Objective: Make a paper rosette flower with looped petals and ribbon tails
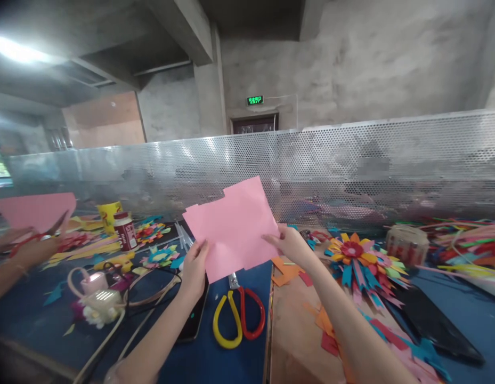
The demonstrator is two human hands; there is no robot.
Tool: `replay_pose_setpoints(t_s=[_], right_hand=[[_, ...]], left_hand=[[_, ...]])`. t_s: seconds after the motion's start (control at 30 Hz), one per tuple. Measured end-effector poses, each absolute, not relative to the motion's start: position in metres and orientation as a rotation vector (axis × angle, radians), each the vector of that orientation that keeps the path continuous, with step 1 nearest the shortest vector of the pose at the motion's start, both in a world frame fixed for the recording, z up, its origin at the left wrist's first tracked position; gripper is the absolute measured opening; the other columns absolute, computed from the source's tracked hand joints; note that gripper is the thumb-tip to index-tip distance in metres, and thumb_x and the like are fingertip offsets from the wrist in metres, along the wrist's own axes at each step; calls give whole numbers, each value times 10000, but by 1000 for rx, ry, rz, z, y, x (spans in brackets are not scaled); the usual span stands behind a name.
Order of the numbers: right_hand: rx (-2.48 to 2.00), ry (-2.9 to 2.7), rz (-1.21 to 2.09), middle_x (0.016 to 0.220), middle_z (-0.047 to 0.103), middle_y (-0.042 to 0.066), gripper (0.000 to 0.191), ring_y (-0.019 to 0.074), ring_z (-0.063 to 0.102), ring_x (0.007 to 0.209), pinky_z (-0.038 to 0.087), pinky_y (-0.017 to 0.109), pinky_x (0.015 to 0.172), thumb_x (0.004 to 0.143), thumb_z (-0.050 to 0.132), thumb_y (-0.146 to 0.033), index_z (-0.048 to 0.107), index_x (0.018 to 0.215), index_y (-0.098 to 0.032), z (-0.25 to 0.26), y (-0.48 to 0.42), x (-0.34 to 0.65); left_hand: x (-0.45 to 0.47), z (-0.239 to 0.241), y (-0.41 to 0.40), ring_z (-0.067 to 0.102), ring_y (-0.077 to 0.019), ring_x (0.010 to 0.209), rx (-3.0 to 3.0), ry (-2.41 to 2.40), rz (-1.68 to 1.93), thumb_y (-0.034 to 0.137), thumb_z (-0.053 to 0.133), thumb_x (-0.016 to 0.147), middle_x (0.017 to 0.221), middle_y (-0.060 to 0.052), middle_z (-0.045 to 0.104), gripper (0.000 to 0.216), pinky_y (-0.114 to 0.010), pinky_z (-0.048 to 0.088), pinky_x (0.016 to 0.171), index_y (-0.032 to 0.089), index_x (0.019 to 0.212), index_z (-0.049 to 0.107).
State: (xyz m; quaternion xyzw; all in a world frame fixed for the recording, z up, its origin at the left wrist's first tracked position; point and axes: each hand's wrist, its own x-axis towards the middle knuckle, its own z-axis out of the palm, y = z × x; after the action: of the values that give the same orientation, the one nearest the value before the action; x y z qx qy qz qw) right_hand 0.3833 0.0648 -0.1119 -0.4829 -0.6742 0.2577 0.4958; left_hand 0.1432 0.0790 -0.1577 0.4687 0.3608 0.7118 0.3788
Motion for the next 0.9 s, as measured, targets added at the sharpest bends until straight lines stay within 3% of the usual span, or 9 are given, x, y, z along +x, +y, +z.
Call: replay_pose_setpoints(t_s=[0.13, 0.23, 0.37, 0.43, 0.5, 0.6, 0.67, 0.8, 0.9], right_hand=[[-1237, -1628, 633, 513, 570, -5, 340, 121, 497, 403, 373, 223, 372, 659, 687, -491, 639, 668, -154, -119, 77, 389], [-1263, -1581, 633, 533, 580, 4, 373, 136, 523, 393, 403, 233, 349, 683, 654, -517, 657, 748, -149, -118, 84, 387], [-1242, -1554, 611, 466, 521, -16, 388, 137, 528, 422, 391, 220, 368, 693, 640, -527, 611, 597, -152, -111, 85, 381], [-1203, -1570, 636, 507, 573, -5, 353, 156, 570, 499, 418, 222, 420, 665, 681, -488, 622, 583, -150, -107, 82, 378], [-1151, -1565, 677, 657, 662, 21, 292, 178, 620, 611, 471, 235, 508, 657, 704, -425, 674, 753, -151, -104, 81, 375], [-1083, -1489, 693, 893, 695, 74, 507, 184, 646, 744, 513, 272, 630, 681, 685, -360, 579, 1130, -150, -103, 84, 372], [-1053, -1442, 683, 931, 691, 91, 582, 185, 644, 773, 515, 284, 651, 688, 673, -368, 522, 1201, -139, -103, 87, 371], [-1022, -1436, 679, 787, 697, 62, 367, 174, 632, 683, 504, 279, 619, 678, 661, -446, 659, 892, -147, -103, 93, 373], [-1047, -1462, 671, 562, 627, 10, 308, 135, 565, 515, 465, 256, 523, 625, 708, -462, 644, 655, -163, -101, 91, 379]], left_hand=[[143, -159, 84, 604, -205, 932, 1182, 921, 1770, 415, 663, 713, 986, -66, 672, 340, -289, 450, 820, 155, 931, 653], [143, -161, 87, 629, -221, 894, 1187, 895, 1682, 409, 657, 714, 1018, -89, 676, 391, -322, 480, 769, 157, 1012, 625], [138, -164, 92, 636, -220, 869, 1212, 899, 1654, 395, 654, 715, 1020, -89, 676, 392, -331, 486, 754, 165, 1030, 609], [133, -166, 96, 622, -219, 902, 1229, 931, 1694, 392, 641, 726, 1019, -86, 672, 365, -334, 469, 796, 163, 1009, 612], [128, -169, 100, 606, -220, 936, 1257, 966, 1741, 383, 632, 734, 1006, -79, 670, 328, -337, 445, 839, 163, 977, 616], [124, -170, 105, 593, -224, 956, 1316, 998, 1782, 374, 626, 742, 997, -69, 668, 291, -344, 424, 866, 171, 949, 619], [122, -170, 107, 595, -229, 951, 1358, 1004, 1781, 371, 624, 743, 1006, -71, 669, 289, -350, 423, 864, 174, 954, 622], [120, -168, 108, 595, -246, 964, 1426, 1013, 1768, 376, 630, 737, 1031, -84, 671, 323, -362, 418, 872, 170, 985, 632], [118, -166, 108, 591, -252, 976, 1454, 1015, 1753, 401, 626, 741, 1051, -89, 667, 352, -366, 415, 880, 171, 1008, 628]])
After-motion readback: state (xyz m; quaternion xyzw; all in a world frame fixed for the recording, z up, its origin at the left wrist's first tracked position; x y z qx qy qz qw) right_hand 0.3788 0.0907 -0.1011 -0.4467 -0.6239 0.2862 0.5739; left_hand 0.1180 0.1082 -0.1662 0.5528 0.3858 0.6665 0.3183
